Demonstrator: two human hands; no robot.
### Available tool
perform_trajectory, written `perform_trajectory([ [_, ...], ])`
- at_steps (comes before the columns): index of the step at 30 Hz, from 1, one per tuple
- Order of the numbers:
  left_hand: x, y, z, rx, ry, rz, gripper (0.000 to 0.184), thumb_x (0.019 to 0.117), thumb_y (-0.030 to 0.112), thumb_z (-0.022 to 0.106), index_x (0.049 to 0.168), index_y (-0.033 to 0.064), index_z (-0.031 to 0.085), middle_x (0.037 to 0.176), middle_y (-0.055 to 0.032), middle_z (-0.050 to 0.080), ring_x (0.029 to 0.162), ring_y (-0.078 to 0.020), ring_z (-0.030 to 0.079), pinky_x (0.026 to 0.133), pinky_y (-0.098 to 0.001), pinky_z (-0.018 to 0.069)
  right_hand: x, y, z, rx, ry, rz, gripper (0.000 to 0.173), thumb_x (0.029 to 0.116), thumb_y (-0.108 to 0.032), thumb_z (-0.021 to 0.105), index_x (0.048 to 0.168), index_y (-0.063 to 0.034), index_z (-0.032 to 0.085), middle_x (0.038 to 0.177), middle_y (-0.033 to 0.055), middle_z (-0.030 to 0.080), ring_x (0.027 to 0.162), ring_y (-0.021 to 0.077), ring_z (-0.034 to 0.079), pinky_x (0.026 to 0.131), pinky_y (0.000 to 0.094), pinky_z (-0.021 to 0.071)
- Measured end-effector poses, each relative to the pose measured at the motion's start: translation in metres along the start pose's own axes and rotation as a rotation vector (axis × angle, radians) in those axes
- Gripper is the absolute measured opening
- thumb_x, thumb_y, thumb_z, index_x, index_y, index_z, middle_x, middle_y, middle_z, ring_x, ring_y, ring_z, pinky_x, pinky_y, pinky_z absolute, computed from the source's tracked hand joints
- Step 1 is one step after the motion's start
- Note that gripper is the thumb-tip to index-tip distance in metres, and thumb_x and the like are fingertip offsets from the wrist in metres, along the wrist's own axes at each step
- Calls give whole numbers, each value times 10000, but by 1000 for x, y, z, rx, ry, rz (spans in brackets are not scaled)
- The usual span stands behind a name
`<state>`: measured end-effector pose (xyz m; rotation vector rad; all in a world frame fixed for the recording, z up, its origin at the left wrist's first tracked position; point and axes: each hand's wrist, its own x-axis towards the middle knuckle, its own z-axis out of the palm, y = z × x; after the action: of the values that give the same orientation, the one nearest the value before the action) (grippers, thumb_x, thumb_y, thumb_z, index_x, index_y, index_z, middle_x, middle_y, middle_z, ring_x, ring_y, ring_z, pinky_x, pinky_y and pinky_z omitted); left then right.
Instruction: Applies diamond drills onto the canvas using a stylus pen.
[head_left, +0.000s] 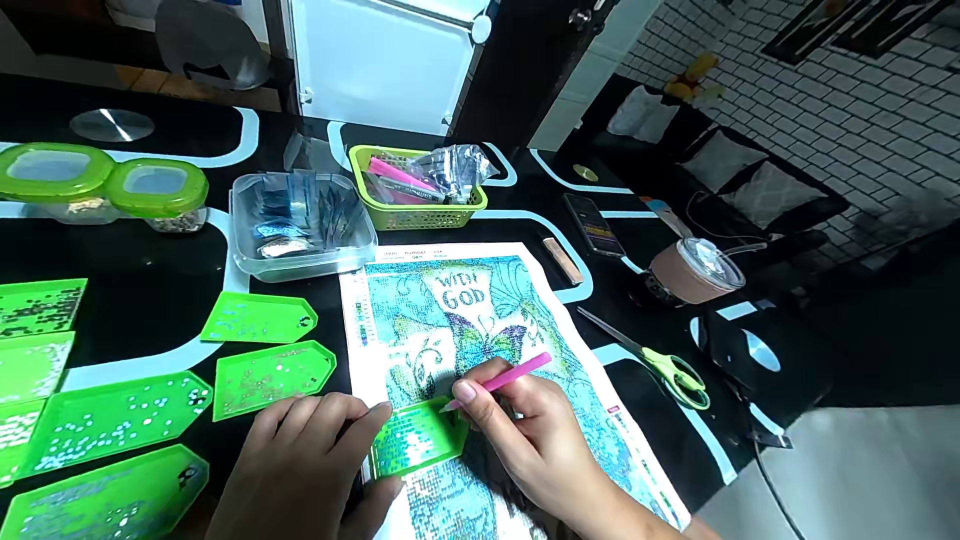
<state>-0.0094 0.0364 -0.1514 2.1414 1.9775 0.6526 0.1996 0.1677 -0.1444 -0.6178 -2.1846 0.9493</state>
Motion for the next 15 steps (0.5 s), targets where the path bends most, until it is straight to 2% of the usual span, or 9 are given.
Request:
perform_trajectory([
  [5, 0, 0, 1, 6, 6, 3, 487, 940, 497, 630, 1274, 154, 717, 1079, -117, 697, 968, -332, 648, 921, -543, 433, 3, 3, 3, -6, -9, 2, 250, 1073, -207, 551, 980, -21, 691, 824, 14, 693, 736, 17, 652, 686, 179, 558],
  [10, 0, 0, 2, 13, 13, 5, 482, 938, 492, 627, 1272, 157, 719, 1078, -116, 698, 967, -330, 649, 921, -538, 434, 2, 6, 1, -29, 18, 4, 253, 1073, -203, 547, 971, -26, 697, 809, 1, 697, 711, 5, 645, 660, 164, 550],
  [15, 0, -1, 2, 19, 17, 6, 486, 932, 504, 626, 1266, 164, 720, 1064, -108, 695, 957, -321, 648, 909, -533, 435, 2, 4, 4, 27, -28, -37, 255, 1078, -205, 548, 994, -6, 684, 840, 27, 701, 750, 24, 661, 696, 191, 569],
])
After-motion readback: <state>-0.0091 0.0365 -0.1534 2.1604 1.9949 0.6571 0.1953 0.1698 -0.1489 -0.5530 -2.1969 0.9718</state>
